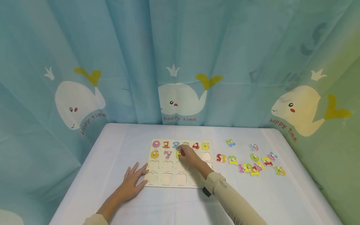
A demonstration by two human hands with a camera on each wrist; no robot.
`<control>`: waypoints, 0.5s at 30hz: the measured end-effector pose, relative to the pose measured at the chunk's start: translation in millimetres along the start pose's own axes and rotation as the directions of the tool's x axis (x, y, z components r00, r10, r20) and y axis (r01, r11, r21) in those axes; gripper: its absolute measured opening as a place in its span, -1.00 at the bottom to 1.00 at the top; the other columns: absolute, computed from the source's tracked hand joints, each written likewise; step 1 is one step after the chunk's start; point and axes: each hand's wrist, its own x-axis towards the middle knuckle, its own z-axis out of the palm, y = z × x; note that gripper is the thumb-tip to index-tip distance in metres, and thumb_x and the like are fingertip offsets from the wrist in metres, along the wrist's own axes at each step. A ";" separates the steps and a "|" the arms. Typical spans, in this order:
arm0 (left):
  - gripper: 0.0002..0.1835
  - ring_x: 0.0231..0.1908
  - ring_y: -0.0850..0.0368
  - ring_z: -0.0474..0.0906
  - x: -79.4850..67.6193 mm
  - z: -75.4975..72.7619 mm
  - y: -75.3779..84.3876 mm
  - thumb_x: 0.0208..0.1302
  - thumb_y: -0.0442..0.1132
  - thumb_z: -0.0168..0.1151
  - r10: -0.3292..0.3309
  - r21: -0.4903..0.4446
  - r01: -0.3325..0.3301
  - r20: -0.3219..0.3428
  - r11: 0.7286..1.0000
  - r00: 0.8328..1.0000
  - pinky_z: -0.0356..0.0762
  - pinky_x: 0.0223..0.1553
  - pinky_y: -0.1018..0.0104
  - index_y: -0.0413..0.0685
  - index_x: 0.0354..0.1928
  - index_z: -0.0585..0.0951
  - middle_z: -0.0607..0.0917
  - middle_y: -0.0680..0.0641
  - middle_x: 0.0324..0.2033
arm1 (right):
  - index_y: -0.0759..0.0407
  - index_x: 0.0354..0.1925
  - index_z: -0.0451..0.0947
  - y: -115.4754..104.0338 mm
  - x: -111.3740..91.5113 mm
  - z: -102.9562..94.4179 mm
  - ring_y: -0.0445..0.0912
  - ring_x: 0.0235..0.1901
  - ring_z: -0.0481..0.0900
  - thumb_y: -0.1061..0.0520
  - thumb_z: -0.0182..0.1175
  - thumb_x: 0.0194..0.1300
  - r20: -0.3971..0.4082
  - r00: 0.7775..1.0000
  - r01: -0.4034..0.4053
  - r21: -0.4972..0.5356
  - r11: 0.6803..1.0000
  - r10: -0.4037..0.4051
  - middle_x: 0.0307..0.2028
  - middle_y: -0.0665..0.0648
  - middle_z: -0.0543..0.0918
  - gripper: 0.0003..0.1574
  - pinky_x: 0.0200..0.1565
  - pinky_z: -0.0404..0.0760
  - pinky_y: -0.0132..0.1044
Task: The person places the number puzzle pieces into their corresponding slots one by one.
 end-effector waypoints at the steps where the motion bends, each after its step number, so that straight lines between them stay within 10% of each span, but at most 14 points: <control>1: -0.36 0.34 -0.33 -0.02 -0.1 -0.4 0.4 0.21 -0.19 0.23 -0.002 0.000 0.002 0.001 1.000 1.000 -0.35 0.25 -0.30 -0.18 0.33 0.32 0.60 -0.01 0.07 | 0.36 0.05 0.44 -0.1 -0.5 0.2 -0.14 -0.32 0.43 0.36 0.17 0.20 -0.003 1.000 0.006 -0.003 1.000 -0.006 -0.33 0.04 0.47 -0.59 -0.26 0.50 -0.31; 15: -0.35 0.34 -0.33 -0.01 0.8 0.4 -0.3 0.20 -0.21 0.25 -0.013 0.003 0.013 -0.001 1.000 1.000 -0.35 0.26 -0.30 -0.15 0.33 0.32 0.62 -0.01 0.04 | 0.33 0.06 0.46 22.2 -18.3 -27.0 -0.08 -0.23 0.46 0.34 0.22 0.16 -0.033 0.999 -0.037 -0.092 0.995 0.034 -0.28 0.08 0.51 -0.54 -0.13 0.51 -0.18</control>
